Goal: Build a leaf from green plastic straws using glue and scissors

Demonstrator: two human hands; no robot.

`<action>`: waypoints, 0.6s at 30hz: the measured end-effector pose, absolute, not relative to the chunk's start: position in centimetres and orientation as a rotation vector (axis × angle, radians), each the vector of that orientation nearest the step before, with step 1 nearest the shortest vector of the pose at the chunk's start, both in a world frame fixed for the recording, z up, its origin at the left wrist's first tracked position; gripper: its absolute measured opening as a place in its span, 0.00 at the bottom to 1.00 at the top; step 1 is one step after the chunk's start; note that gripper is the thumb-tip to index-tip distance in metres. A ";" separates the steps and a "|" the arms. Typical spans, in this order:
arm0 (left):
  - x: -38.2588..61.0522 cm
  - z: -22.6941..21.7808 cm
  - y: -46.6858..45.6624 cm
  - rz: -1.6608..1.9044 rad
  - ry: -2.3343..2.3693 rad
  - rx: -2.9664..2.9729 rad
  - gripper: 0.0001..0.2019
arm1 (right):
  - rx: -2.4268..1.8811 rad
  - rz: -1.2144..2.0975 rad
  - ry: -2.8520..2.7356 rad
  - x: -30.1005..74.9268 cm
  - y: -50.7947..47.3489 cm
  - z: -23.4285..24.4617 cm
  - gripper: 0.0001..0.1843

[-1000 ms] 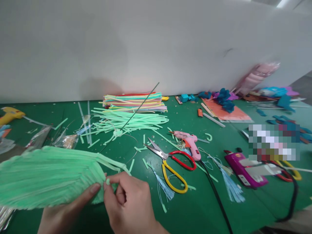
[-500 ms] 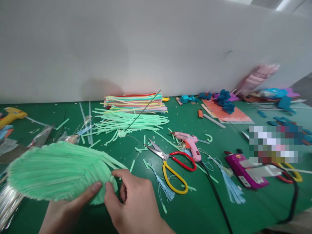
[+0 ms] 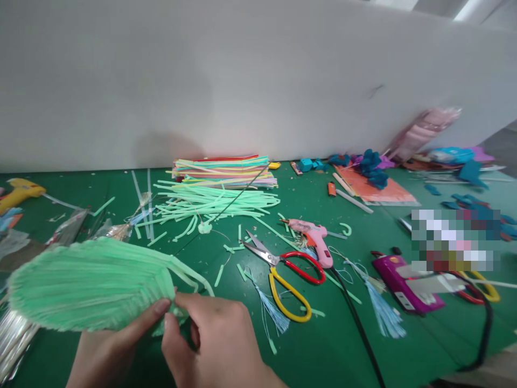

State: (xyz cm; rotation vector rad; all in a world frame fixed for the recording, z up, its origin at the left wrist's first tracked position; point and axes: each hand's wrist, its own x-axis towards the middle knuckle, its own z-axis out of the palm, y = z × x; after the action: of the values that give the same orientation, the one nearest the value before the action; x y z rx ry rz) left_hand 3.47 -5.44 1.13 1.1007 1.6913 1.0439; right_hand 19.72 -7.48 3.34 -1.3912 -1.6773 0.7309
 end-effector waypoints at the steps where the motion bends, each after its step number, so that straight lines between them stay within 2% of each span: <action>1: 3.6 1.2 -5.5 1.075 1.702 1.082 0.23 | -1.408 0.760 -1.662 19.8 -7.4 3.6 0.11; 5: 4.3 1.6 -5.8 1.147 1.709 1.003 0.23 | -1.421 0.837 -1.587 20.0 -7.3 4.7 0.18; 11: 4.6 1.9 -5.8 1.151 1.709 0.962 0.23 | -1.355 0.804 -1.596 19.3 -7.5 4.2 0.16; 16: 4.0 1.7 -5.4 1.154 1.672 0.931 0.27 | -1.268 0.702 -1.745 19.2 -7.3 3.4 0.23; 18: 3.9 1.7 -5.2 1.184 1.640 0.893 0.27 | -1.278 0.722 -1.706 19.3 -7.4 3.6 0.23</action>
State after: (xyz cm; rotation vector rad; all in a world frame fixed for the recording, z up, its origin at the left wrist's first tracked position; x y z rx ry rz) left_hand 3.89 -5.22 1.71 0.8930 1.6399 1.1841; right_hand 19.29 -7.36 3.59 -1.2781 -1.7059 0.7224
